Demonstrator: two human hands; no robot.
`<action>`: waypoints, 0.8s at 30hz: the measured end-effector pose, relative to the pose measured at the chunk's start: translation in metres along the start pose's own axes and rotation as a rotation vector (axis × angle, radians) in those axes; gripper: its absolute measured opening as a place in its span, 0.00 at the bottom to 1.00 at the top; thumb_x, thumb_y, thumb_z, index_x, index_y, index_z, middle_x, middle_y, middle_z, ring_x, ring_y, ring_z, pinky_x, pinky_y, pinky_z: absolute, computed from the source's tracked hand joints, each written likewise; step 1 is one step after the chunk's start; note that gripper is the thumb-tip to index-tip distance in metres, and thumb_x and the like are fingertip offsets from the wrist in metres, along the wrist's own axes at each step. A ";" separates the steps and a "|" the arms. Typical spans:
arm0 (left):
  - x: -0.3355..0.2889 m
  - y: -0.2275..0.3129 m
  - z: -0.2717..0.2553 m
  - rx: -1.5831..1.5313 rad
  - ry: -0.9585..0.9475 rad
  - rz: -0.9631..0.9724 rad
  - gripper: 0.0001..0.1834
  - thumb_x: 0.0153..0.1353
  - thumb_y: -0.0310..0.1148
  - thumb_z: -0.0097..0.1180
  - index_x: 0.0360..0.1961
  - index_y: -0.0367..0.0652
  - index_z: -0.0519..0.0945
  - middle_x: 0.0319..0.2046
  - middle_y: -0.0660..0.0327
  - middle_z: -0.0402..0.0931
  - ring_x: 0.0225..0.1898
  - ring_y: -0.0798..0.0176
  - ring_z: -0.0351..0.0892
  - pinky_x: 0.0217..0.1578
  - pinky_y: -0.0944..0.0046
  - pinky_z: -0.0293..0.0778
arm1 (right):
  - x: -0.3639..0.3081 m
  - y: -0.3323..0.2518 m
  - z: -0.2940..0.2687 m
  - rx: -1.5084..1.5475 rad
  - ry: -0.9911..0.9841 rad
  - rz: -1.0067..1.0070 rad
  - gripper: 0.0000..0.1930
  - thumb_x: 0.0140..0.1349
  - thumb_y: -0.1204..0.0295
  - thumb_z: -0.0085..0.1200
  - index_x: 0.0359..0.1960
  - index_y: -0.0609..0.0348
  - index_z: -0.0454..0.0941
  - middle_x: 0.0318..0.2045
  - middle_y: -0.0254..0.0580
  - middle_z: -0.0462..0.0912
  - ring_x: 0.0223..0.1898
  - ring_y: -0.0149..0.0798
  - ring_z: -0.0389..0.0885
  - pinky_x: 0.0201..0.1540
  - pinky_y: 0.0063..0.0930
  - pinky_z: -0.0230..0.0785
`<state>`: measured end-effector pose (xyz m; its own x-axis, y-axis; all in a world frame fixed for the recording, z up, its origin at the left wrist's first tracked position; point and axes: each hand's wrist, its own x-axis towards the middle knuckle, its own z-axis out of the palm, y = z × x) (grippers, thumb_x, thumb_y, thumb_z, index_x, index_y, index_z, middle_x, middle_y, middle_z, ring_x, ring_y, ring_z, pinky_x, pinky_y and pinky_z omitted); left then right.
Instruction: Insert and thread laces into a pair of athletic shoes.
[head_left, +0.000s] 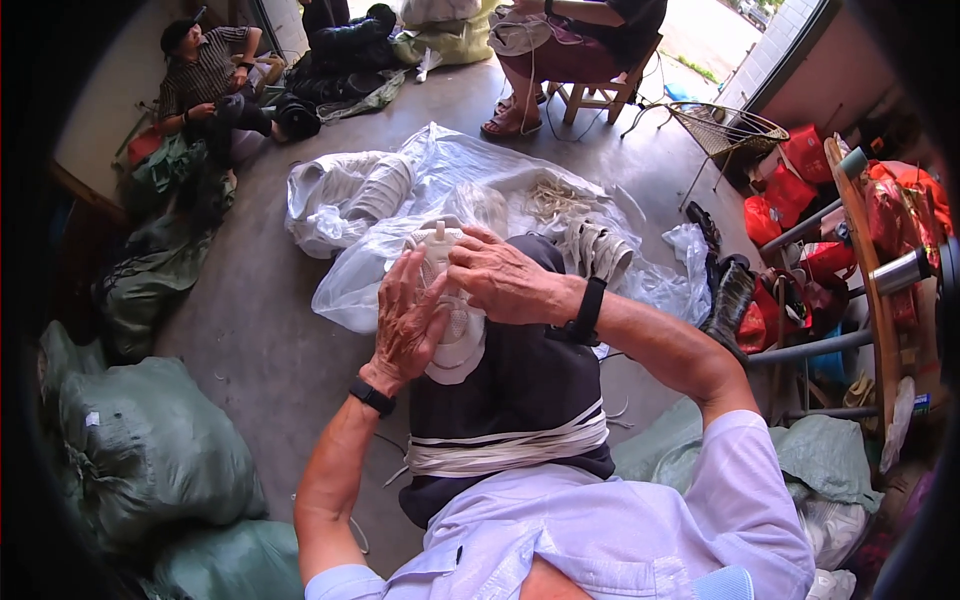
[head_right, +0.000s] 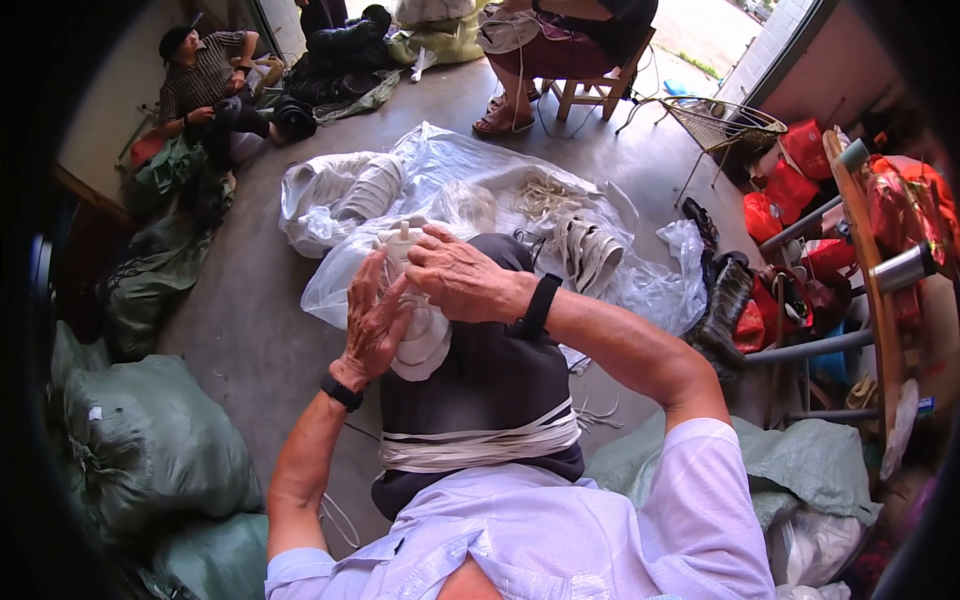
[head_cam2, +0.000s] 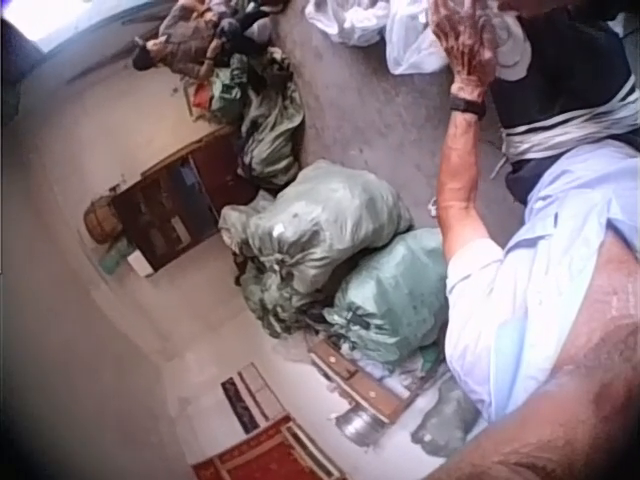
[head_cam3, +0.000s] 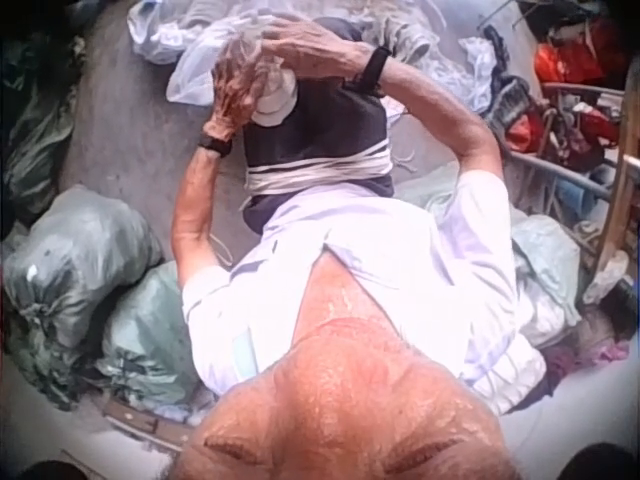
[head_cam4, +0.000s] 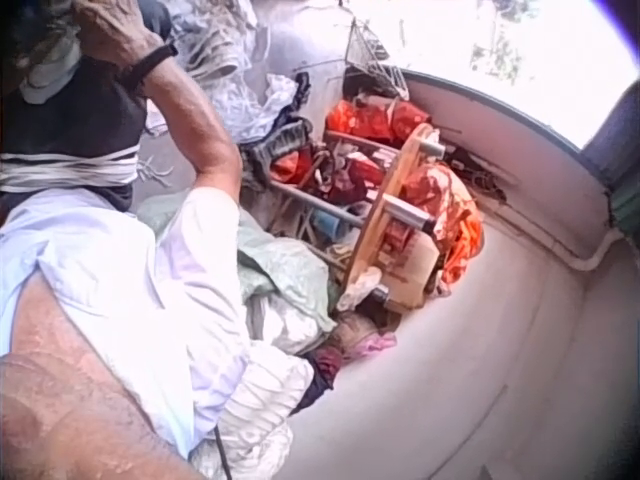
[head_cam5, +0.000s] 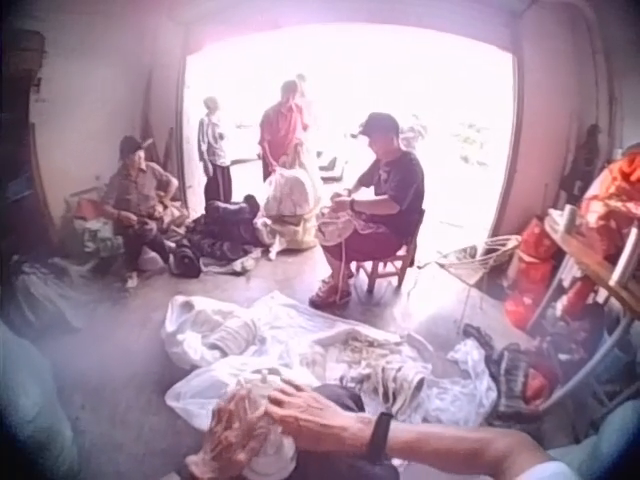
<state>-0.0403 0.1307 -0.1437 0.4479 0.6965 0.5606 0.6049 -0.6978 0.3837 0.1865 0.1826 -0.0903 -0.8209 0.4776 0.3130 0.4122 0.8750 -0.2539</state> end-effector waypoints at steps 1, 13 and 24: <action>0.001 -0.001 0.001 0.019 -0.025 0.006 0.30 0.64 0.31 0.58 0.69 0.51 0.74 0.76 0.47 0.55 0.76 0.38 0.51 0.74 0.43 0.49 | 0.001 0.004 -0.003 -0.011 -0.031 -0.011 0.23 0.45 0.73 0.71 0.46 0.55 0.79 0.45 0.41 0.76 0.55 0.46 0.74 0.69 0.50 0.57; 0.001 0.008 0.000 0.121 0.024 -0.037 0.23 0.61 0.38 0.60 0.58 0.49 0.80 0.71 0.54 0.66 0.73 0.41 0.56 0.71 0.42 0.52 | 0.002 0.005 -0.003 0.030 -0.003 -0.070 0.07 0.50 0.72 0.65 0.25 0.55 0.77 0.33 0.40 0.75 0.43 0.44 0.75 0.48 0.42 0.61; 0.002 0.013 -0.001 0.137 0.019 -0.047 0.24 0.60 0.35 0.60 0.58 0.47 0.79 0.71 0.53 0.66 0.73 0.39 0.55 0.71 0.43 0.51 | -0.001 0.013 0.011 0.036 0.000 -0.001 0.06 0.51 0.72 0.64 0.23 0.56 0.78 0.31 0.41 0.74 0.41 0.45 0.74 0.45 0.44 0.61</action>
<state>-0.0321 0.1230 -0.1372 0.4057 0.7235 0.5586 0.7093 -0.6347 0.3068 0.1881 0.1927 -0.1037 -0.8214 0.4766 0.3133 0.3970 0.8721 -0.2859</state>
